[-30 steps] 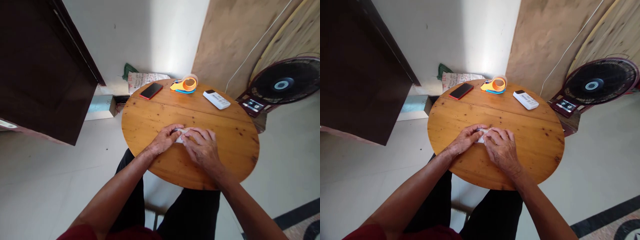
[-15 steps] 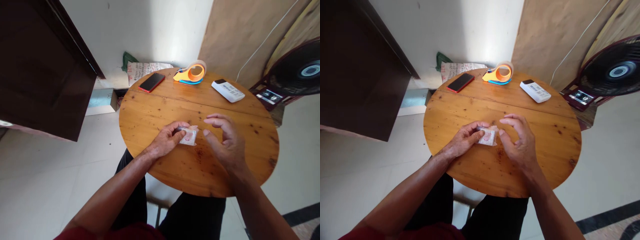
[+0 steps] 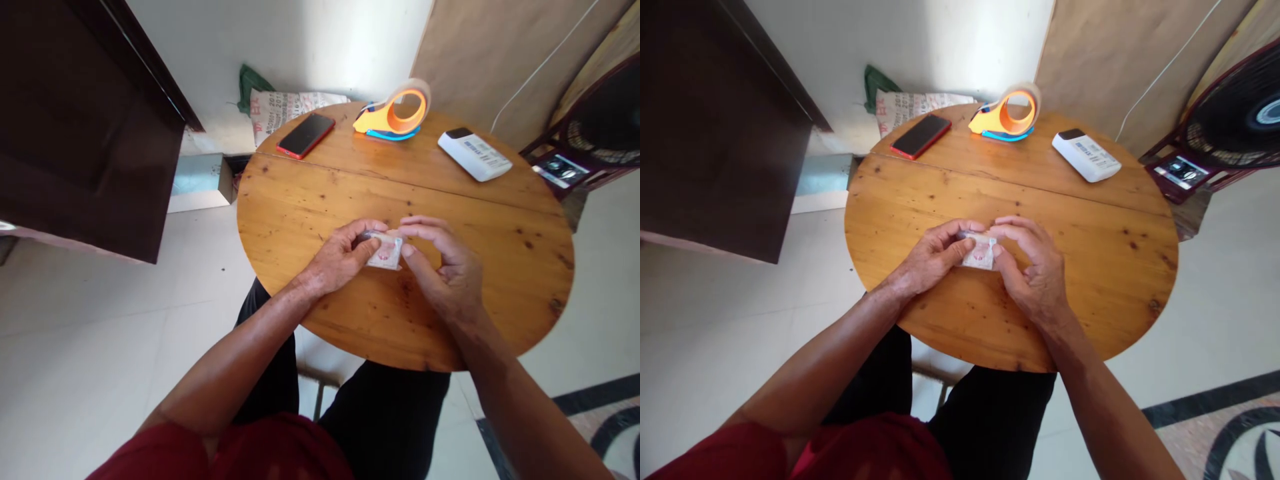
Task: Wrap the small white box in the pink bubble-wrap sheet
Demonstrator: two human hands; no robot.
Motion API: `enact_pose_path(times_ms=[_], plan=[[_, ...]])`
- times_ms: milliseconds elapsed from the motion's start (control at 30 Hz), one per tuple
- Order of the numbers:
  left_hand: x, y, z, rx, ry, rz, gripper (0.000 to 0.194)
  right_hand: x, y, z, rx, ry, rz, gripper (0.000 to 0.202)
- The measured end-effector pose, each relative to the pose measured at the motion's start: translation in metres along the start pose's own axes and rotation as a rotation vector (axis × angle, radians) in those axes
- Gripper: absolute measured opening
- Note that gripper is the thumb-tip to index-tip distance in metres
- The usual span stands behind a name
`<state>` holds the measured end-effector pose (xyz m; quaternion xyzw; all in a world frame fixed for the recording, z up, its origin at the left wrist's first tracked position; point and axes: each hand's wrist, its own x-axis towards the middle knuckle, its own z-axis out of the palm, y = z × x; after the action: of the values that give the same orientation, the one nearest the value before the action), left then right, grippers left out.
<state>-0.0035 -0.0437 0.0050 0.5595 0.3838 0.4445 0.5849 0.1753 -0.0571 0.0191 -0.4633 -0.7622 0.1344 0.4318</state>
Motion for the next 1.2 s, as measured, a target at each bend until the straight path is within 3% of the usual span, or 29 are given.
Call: enact_pose_path(times_ms=[133, 433, 933, 1200], plan=[[0.0, -0.001, 0.001, -0.034, 0.002, -0.007, 0.028, -0.003, -0.001, 0.001, -0.063, 0.031, -0.064, 0.023], [0.001, 0.0, 0.001, -0.059, 0.001, -0.027, 0.027, -0.008, 0.001, 0.004, -0.175, -0.024, -0.159, 0.034], [0.001, 0.0, 0.001, -0.048, 0.006, -0.021, 0.029, -0.007, 0.008, 0.01, -0.388, 0.09, -0.252, 0.017], [0.001, 0.001, 0.001, -0.003, 0.004, -0.024, 0.028, -0.004, 0.007, 0.006, -0.372, 0.026, -0.315, 0.017]])
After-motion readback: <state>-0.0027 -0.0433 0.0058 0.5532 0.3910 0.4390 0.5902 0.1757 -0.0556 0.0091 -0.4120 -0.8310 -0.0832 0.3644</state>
